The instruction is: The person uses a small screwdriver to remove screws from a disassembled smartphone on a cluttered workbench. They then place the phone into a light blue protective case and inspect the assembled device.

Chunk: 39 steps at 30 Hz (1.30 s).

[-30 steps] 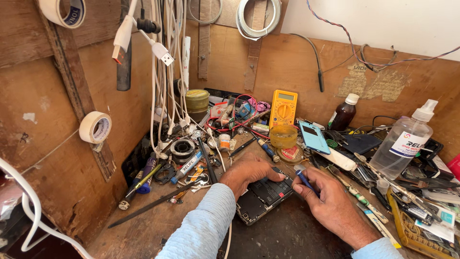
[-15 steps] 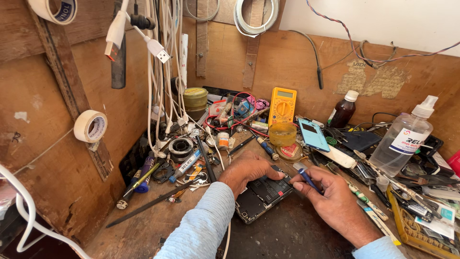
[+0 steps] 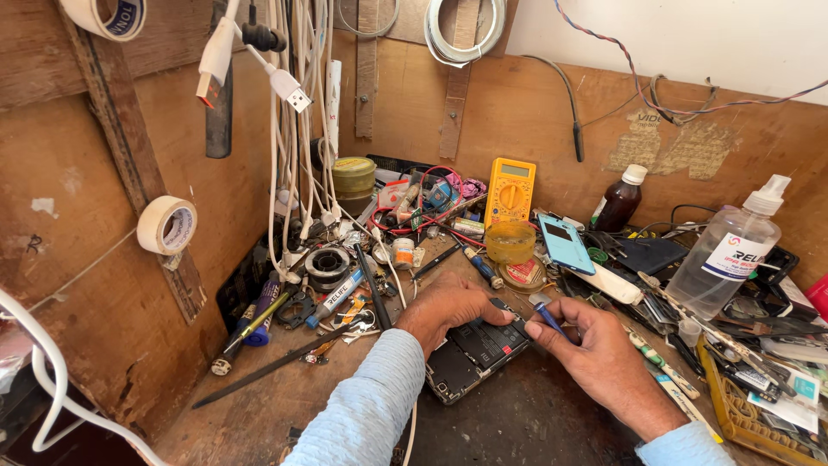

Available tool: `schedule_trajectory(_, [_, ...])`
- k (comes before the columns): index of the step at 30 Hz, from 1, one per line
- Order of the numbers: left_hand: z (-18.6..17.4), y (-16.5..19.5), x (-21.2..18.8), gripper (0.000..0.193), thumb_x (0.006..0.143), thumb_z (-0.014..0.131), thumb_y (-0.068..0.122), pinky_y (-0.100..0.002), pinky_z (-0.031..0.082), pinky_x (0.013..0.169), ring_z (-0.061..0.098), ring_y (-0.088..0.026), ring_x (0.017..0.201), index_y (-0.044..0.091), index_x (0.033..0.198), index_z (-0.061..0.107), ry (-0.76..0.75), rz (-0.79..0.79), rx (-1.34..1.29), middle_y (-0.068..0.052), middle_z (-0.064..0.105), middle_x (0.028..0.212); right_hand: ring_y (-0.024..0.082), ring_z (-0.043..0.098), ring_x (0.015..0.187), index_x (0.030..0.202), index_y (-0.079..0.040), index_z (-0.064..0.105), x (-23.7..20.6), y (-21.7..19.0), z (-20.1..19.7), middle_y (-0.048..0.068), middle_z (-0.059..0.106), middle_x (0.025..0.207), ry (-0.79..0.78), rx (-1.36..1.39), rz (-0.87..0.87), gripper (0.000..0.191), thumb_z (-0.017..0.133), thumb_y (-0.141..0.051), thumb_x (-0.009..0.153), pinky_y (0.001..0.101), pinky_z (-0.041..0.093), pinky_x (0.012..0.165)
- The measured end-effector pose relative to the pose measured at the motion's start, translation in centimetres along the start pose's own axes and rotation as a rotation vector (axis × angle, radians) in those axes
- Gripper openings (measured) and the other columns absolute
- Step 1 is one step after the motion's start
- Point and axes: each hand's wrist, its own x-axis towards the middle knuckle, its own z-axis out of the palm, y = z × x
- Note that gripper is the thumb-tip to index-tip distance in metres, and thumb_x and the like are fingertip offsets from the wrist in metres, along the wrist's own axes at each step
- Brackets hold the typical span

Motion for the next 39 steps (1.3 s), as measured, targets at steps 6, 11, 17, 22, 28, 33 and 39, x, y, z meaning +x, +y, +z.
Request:
schedule_trajectory(6, [0.1, -0.1, 0.3, 0.036, 0.060, 0.091, 0.011, -0.036, 0.055, 0.070, 0.072, -0.021, 0.074, -0.002, 0.093, 0.082, 0.022, -0.025, 0.056, -0.013, 0.079, 0.086, 0.008, 0.064, 0.078, 0.098, -0.001, 0.073, 0.0, 0.1, 0.0, 0.004, 0.077, 0.084, -0.008, -0.024, -0.021, 0.026, 0.075, -0.025, 0.087, 0.0289, 0.054, 0.073])
schedule_trajectory(11, [0.1, -0.3, 0.3, 0.035, 0.060, 0.089, 0.010, -0.037, 0.056, 0.068, 0.072, -0.022, 0.072, -0.002, 0.092, 0.082, -0.003, -0.008, 0.008, -0.014, 0.079, 0.085, 0.009, 0.063, 0.076, 0.099, -0.003, 0.073, -0.5, -0.9, 0.0, 0.004, 0.077, 0.082, 0.007, -0.111, -0.044, 0.027, 0.073, -0.028, 0.088, 0.0298, 0.054, 0.072])
schedule_trajectory(17, [0.0, 0.5, -0.5, 0.036, 0.063, 0.088, 0.010, -0.038, 0.056, 0.064, 0.072, -0.022, 0.070, -0.003, 0.096, 0.080, -0.011, -0.070, -0.007, -0.015, 0.079, 0.085, 0.019, 0.066, 0.069, 0.101, -0.005, 0.068, -1.6, -2.8, 0.2, 0.009, 0.074, 0.077, 0.055, -0.311, -0.002, 0.033, 0.073, -0.037, 0.091, 0.0360, 0.054, 0.068])
schedule_trajectory(22, [0.0, 1.0, -1.0, 0.037, 0.064, 0.088, 0.010, -0.039, 0.056, 0.064, 0.072, -0.022, 0.070, -0.003, 0.097, 0.080, 0.004, -0.089, 0.021, -0.016, 0.079, 0.087, 0.028, 0.066, 0.073, 0.098, -0.003, 0.066, -1.9, -3.3, 0.7, 0.014, 0.067, 0.080, 0.132, -0.387, -0.189, 0.028, 0.070, -0.029, 0.088, 0.0417, 0.052, 0.068])
schedule_trajectory(28, [0.2, 0.4, -0.2, 0.041, 0.061, 0.091, 0.010, -0.035, 0.055, 0.071, 0.073, -0.022, 0.077, -0.003, 0.097, 0.080, 0.015, -0.029, 0.039, -0.014, 0.079, 0.089, 0.032, 0.067, 0.082, 0.099, -0.003, 0.062, -2.2, -3.4, 1.1, 0.015, 0.065, 0.087, 0.105, -0.437, -0.236, 0.026, 0.066, -0.028, 0.092, 0.0455, 0.052, 0.072])
schedule_trajectory(33, [0.3, -0.3, 0.3, 0.040, 0.060, 0.090, 0.009, -0.035, 0.055, 0.073, 0.073, -0.023, 0.079, -0.004, 0.097, 0.081, 0.007, -0.018, -0.013, -0.015, 0.080, 0.090, 0.033, 0.068, 0.083, 0.105, -0.005, 0.061, -2.3, -3.4, 1.2, 0.015, 0.066, 0.089, 0.104, -0.445, -0.177, 0.027, 0.064, -0.029, 0.092, 0.0464, 0.052, 0.073])
schedule_trajectory(39, [0.2, 0.2, 0.0, 0.039, 0.061, 0.090, 0.008, -0.034, 0.056, 0.073, 0.073, -0.020, 0.078, -0.002, 0.098, 0.081, -0.007, -0.020, 0.008, -0.013, 0.080, 0.089, 0.029, 0.067, 0.076, 0.099, -0.004, 0.064, -1.6, -2.4, 0.6, 0.015, 0.070, 0.082, 0.135, -0.404, -0.112, 0.030, 0.067, -0.032, 0.091, 0.0432, 0.053, 0.070])
